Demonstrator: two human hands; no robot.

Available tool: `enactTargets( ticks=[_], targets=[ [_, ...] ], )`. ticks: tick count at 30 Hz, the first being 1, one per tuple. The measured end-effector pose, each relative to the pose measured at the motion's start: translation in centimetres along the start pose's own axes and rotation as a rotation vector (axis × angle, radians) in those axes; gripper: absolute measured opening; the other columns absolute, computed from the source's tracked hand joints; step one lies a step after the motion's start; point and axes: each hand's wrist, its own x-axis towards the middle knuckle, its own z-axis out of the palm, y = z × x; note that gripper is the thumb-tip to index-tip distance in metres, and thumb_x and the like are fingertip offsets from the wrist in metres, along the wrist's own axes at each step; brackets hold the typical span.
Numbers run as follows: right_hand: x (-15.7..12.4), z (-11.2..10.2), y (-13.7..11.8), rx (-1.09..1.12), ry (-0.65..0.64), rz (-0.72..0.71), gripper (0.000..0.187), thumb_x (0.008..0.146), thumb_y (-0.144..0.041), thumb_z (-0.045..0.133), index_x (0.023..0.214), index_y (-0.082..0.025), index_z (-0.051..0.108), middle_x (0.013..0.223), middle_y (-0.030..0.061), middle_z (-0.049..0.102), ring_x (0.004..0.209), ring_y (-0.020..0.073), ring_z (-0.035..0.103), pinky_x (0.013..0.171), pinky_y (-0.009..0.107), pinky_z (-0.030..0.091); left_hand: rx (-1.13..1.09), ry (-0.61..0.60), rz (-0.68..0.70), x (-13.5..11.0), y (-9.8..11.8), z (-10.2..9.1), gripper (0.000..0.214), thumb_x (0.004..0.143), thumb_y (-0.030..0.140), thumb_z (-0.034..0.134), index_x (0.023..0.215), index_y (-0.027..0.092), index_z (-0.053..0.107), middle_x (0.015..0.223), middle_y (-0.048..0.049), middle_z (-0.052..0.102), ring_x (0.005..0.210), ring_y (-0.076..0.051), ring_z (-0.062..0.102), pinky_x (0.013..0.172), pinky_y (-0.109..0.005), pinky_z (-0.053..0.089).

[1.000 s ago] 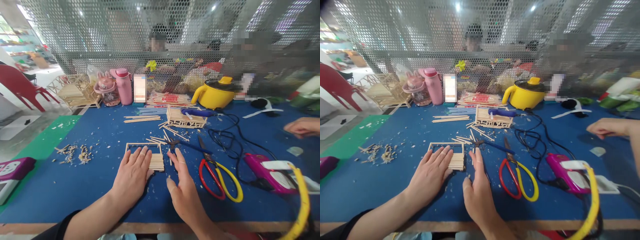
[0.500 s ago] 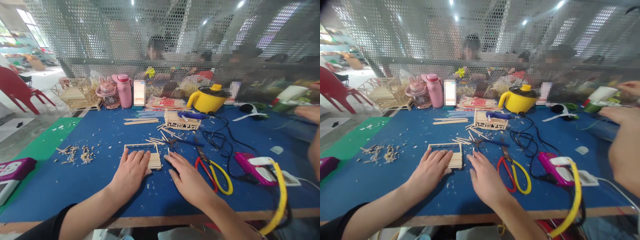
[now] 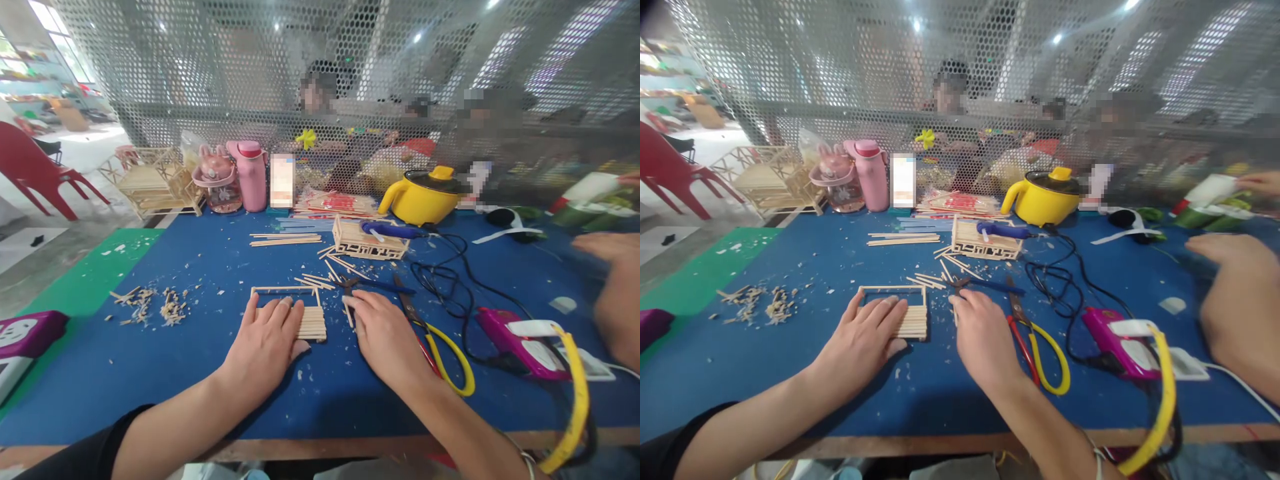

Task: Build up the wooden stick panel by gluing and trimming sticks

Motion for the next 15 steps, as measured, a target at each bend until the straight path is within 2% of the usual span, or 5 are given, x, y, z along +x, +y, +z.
enactTargets(
  ticks=[3,10,15],
  targets=[
    [-0.5,0.4,-0.5,0.007,0.012,-0.017,0.054,0.078,0.000,0.037,0.131,-0.007,0.050,0.128,0.0157,0.059,0.119,0.0261,0.053,0.099,0.044,0.045,0.051,0.044,-0.011,0.3,0.6,0.2,0.056,0.093,0.048,0.041,0.137,0.012,0.042,0.139,-0.0154,0.050,0.129,-0.032,0.043,0.107,-0.058,0.029],
    [-1.4,1.4,-1.1,0.067,0.018,-0.010,0.064,0.076,-0.001,0.035,0.139,-0.013,0.041,0.134,0.0130,0.055,0.128,0.0263,0.047,0.101,0.048,0.044,0.093,-0.013,0.001,1.1,0.8,1.2,0.053,0.096,0.045,0.036,0.136,0.012,0.045,0.140,-0.0141,0.048,0.128,-0.030,0.047,0.103,-0.052,0.038],
    [-2.2,2.0,-2.5,0.010,0.040,-0.129,0.074,0.076,0.004,0.031,0.148,-0.012,0.023,0.144,0.0138,0.045,0.137,0.0253,0.034,0.104,0.048,0.041,0.102,-0.013,0.014,1.0,0.7,1.3,0.051,0.097,0.042,0.033,0.136,0.011,0.046,0.141,-0.0135,0.048,0.127,-0.030,0.048,0.103,-0.050,0.038]
  ],
)
